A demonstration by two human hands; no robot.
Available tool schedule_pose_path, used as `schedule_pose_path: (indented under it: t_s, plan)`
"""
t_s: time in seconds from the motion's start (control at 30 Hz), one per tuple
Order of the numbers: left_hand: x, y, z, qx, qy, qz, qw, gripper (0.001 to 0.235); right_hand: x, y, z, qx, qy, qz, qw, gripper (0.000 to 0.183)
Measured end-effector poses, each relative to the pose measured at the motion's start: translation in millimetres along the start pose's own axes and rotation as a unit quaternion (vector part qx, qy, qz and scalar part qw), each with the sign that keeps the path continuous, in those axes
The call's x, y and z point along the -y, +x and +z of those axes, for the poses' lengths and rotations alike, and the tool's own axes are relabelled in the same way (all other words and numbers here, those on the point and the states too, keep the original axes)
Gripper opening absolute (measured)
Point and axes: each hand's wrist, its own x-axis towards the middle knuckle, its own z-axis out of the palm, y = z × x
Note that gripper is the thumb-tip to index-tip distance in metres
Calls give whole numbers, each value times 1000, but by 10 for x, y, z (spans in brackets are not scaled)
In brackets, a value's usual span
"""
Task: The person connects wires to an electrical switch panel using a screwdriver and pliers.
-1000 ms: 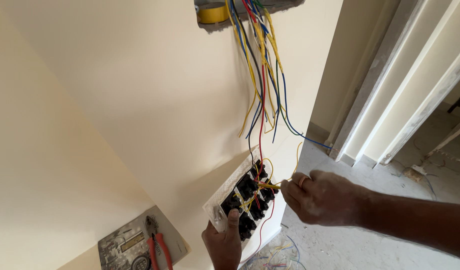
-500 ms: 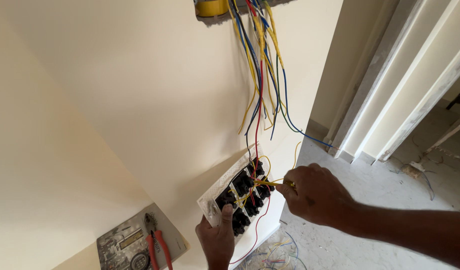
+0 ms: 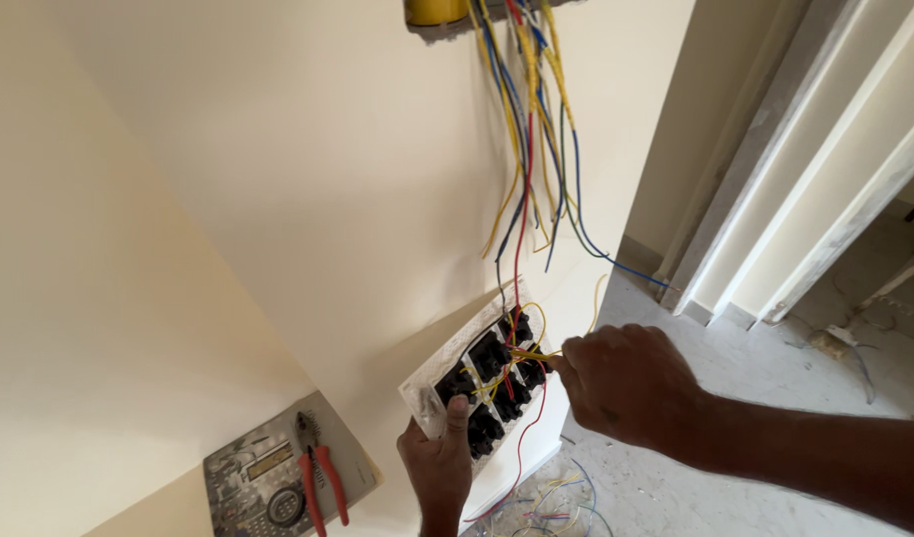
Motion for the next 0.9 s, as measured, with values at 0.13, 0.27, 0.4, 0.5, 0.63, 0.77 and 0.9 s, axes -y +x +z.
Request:
schedule_pose_path:
  t_s: [0.13, 0.27, 0.4, 0.5, 0.63, 0.77, 0.9]
  plan:
    - [212, 33, 72, 3, -2, -13, 1000, 40, 70, 35, -154, 15, -35, 1, 999, 27]
    - [500, 35, 220, 31, 29, -30, 999, 46, 256, -107, -318, 44, -131, -46, 989, 9]
    - [581, -25, 366, 63, 33, -50, 996, 51, 530, -267, -390, 72, -153, 15, 985, 8]
    - [464, -50, 436, 60, -27, 6, 998, 53, 619, -391, -284, 102, -159, 21, 982, 13]
    - [303, -40, 477, 53, -76, 2, 996, 56, 881, -311, 437, 44, 223, -183, 957, 27]
    - [394, 39, 388, 70, 56, -162, 983, 47, 1486, 255, 1709, 55, 436, -172, 881, 26]
    - [849, -44, 358, 55, -33, -41, 997, 51, 2081, 766, 2807, 245, 638, 122, 720, 26]
